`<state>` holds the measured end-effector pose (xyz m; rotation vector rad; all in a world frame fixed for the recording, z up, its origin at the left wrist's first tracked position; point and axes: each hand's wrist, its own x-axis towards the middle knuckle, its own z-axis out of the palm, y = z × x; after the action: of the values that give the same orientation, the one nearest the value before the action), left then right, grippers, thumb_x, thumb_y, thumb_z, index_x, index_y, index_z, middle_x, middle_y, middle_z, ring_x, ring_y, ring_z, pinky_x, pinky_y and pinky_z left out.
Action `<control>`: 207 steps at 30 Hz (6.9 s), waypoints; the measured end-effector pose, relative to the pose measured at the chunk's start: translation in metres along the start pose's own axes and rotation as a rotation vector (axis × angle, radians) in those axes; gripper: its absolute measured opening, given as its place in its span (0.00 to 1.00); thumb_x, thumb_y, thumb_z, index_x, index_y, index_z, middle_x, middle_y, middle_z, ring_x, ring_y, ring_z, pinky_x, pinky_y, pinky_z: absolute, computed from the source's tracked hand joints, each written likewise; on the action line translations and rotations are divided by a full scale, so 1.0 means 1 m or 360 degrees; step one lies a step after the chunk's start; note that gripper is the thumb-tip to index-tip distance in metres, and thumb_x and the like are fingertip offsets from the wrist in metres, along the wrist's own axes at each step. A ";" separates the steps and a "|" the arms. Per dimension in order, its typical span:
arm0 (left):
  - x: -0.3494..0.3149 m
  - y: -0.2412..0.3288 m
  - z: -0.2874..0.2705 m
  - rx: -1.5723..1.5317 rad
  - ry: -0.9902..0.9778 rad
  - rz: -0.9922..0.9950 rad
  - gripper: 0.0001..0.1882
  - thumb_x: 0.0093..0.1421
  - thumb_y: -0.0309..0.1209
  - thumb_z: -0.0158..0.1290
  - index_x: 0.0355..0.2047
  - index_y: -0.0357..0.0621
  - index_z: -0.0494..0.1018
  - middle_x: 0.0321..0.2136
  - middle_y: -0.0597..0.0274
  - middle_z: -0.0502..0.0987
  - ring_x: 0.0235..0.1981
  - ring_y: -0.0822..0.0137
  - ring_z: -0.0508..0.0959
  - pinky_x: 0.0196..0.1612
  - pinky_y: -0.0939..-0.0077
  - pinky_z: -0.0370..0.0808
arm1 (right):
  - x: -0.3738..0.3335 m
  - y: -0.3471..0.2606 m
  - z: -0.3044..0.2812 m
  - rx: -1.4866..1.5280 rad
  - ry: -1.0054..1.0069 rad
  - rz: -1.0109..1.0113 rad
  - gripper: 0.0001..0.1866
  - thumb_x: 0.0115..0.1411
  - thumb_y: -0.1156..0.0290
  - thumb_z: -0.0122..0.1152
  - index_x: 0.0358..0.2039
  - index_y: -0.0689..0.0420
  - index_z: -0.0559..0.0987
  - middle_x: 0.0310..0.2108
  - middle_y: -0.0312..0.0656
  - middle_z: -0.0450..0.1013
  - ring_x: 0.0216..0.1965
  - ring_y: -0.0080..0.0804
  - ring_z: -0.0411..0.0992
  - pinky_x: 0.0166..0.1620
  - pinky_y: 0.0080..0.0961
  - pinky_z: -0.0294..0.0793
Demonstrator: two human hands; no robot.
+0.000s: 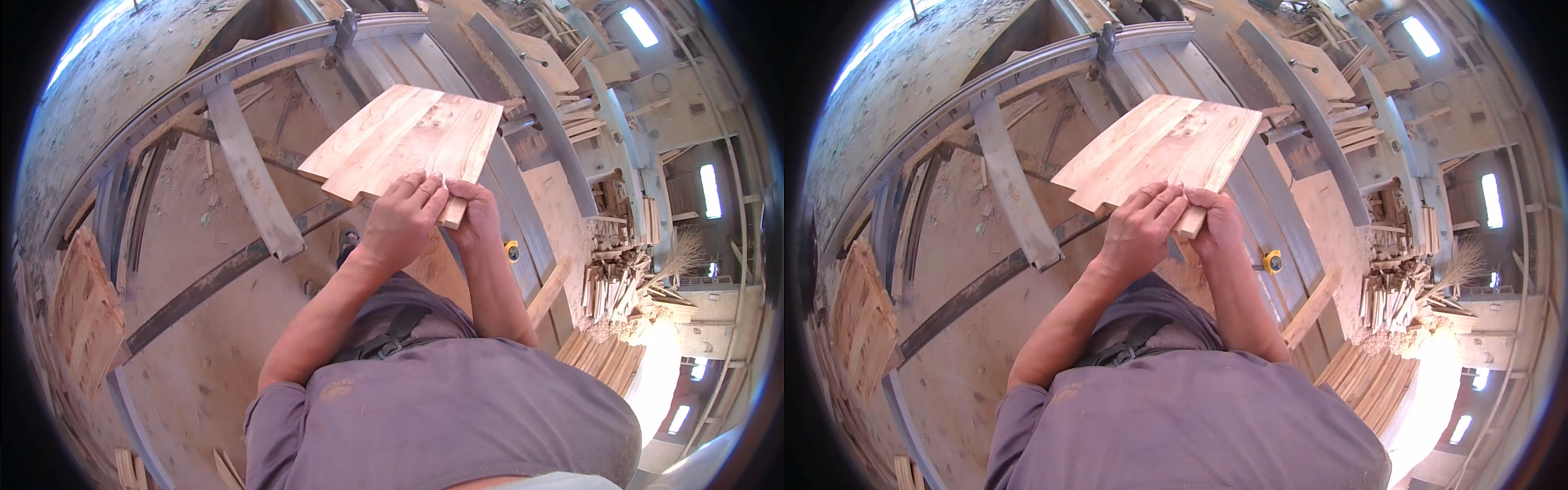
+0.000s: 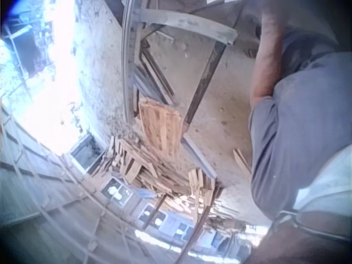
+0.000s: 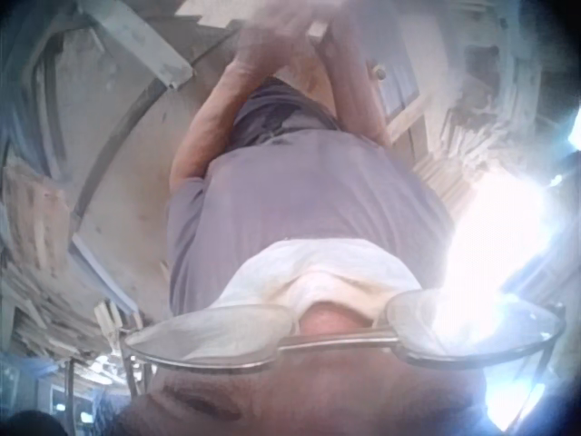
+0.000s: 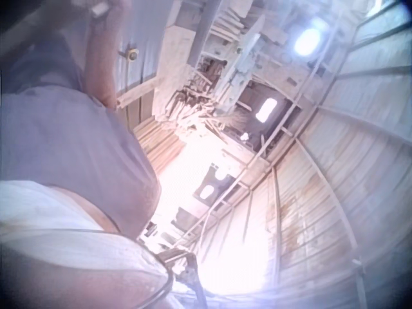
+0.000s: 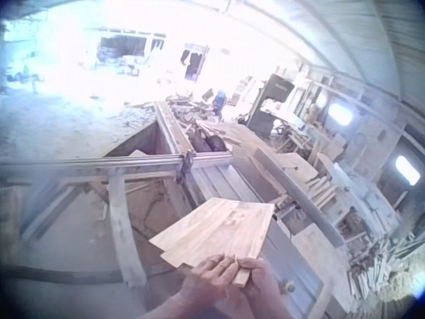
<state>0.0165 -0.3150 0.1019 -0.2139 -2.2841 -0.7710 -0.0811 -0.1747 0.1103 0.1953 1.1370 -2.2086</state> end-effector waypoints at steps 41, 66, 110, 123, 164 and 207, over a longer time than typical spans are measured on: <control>-0.288 -0.028 -0.250 -0.1529 0.1862 -0.1997 0.18 0.71 0.33 0.53 0.54 0.31 0.74 0.44 0.60 0.80 0.42 0.71 0.80 0.47 0.75 0.78 | 0.039 0.200 0.073 -0.0284 -0.1336 0.1008 0.39 0.51 0.65 0.67 0.63 0.68 0.69 0.60 0.52 0.72 0.60 0.47 0.72 0.61 0.43 0.72; -0.369 -0.093 -0.420 -0.0593 0.2511 -0.2571 0.35 0.60 0.45 0.66 0.57 0.33 0.64 0.43 0.53 0.77 0.37 0.64 0.78 0.41 0.66 0.77 | 0.059 0.337 0.217 0.0117 -0.0700 0.0664 0.38 0.53 0.85 0.61 0.67 0.61 0.67 0.63 0.50 0.71 0.64 0.48 0.69 0.69 0.48 0.68; -0.501 0.016 -0.464 -0.1021 0.3282 -0.1805 0.38 0.55 0.35 0.60 0.65 0.36 0.63 0.57 0.49 0.74 0.57 0.47 0.75 0.61 0.48 0.74 | 0.073 0.392 0.338 -0.0440 -0.1053 0.0749 0.38 0.49 0.81 0.64 0.64 0.67 0.67 0.59 0.51 0.72 0.60 0.48 0.72 0.65 0.43 0.71; -0.507 0.035 -0.422 -0.1064 0.3330 -0.1545 0.42 0.56 0.37 0.58 0.68 0.34 0.58 0.61 0.45 0.70 0.60 0.45 0.73 0.63 0.46 0.72 | 0.110 0.545 0.458 -0.0653 -0.1379 0.1320 0.33 0.51 0.85 0.61 0.61 0.65 0.71 0.55 0.49 0.76 0.54 0.44 0.77 0.58 0.39 0.77; -0.537 0.027 -0.444 -0.1276 0.3421 -0.1617 0.36 0.61 0.36 0.58 0.67 0.36 0.62 0.61 0.49 0.73 0.62 0.47 0.73 0.65 0.47 0.70 | 0.096 0.469 0.339 -0.0870 -0.1088 0.1002 0.29 0.52 0.84 0.65 0.58 0.64 0.75 0.55 0.47 0.76 0.57 0.44 0.75 0.61 0.41 0.75; -0.519 0.184 -0.367 -0.0692 0.3400 -0.2127 0.35 0.52 0.24 0.65 0.61 0.33 0.68 0.51 0.51 0.79 0.49 0.50 0.81 0.54 0.51 0.81 | 0.098 0.618 0.489 -0.1417 -0.1964 0.1371 0.22 0.57 0.78 0.60 0.53 0.67 0.75 0.39 0.42 0.78 0.34 0.32 0.79 0.31 0.25 0.76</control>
<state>0.6752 -0.3472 0.0488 1.3637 0.0798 -1.0754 0.2871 -0.8603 -0.0479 -0.7947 0.8725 -0.6245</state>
